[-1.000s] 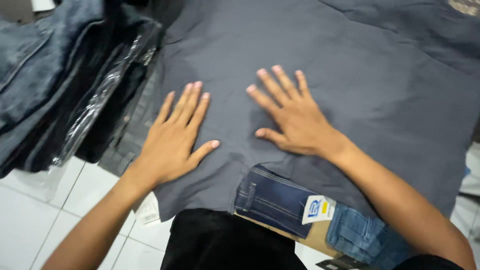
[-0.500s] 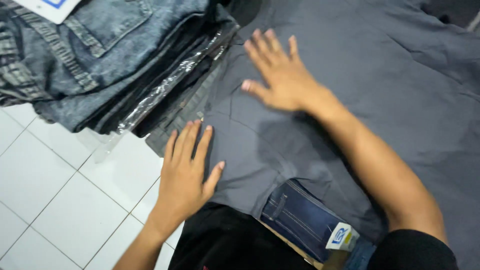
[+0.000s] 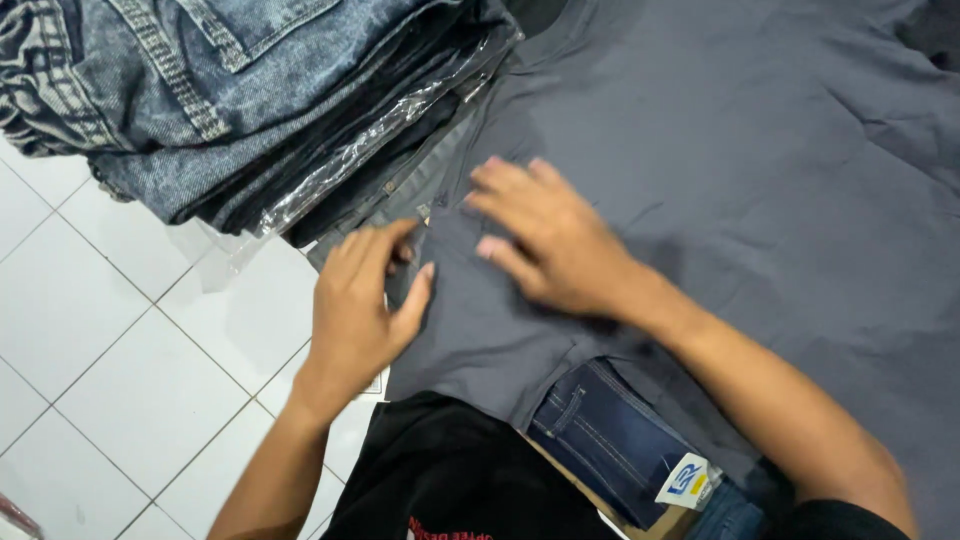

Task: Smoothing and preparing a grey shirt for folding on a retail counter.

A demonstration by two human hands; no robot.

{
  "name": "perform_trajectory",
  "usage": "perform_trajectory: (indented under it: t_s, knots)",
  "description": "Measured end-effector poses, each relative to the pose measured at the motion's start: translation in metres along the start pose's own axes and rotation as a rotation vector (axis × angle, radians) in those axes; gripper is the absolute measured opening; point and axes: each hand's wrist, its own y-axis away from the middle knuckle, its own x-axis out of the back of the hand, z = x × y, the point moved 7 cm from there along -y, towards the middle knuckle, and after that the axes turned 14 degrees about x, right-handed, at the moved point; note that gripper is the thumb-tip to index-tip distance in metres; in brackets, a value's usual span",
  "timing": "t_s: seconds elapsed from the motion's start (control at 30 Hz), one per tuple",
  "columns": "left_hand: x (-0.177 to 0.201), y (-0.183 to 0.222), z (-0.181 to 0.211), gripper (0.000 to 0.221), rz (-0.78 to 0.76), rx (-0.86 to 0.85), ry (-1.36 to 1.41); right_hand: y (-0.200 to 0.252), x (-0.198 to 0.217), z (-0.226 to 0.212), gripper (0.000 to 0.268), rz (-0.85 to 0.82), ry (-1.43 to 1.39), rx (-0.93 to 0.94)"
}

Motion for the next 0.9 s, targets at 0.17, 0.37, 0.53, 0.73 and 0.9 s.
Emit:
perform_trajectory:
  t_s: [0.17,0.37,0.53,0.73,0.9]
  knots:
    - [-0.018,-0.024,-0.004,0.042,0.065,-0.083,-0.098,0.016,-0.005,0.039,0.046,0.043,0.28,-0.098]
    - [-0.041,-0.052,-0.008,0.043,0.02,-0.12,-0.238,0.019,-0.019,0.027,0.04,0.048,0.23,-0.02]
    - [-0.067,-0.088,-0.033,0.032,-0.107,0.14,-0.427,0.014,-0.006,0.015,0.028,0.1,0.268,-0.034]
    - [-0.063,-0.089,-0.03,0.023,-0.025,0.091,-0.451,0.016,-0.009,0.017,0.029,0.077,0.253,-0.068]
    - [-0.051,-0.088,-0.03,0.02,-0.042,0.123,-0.377,0.018,-0.019,0.013,0.034,0.013,0.224,-0.065]
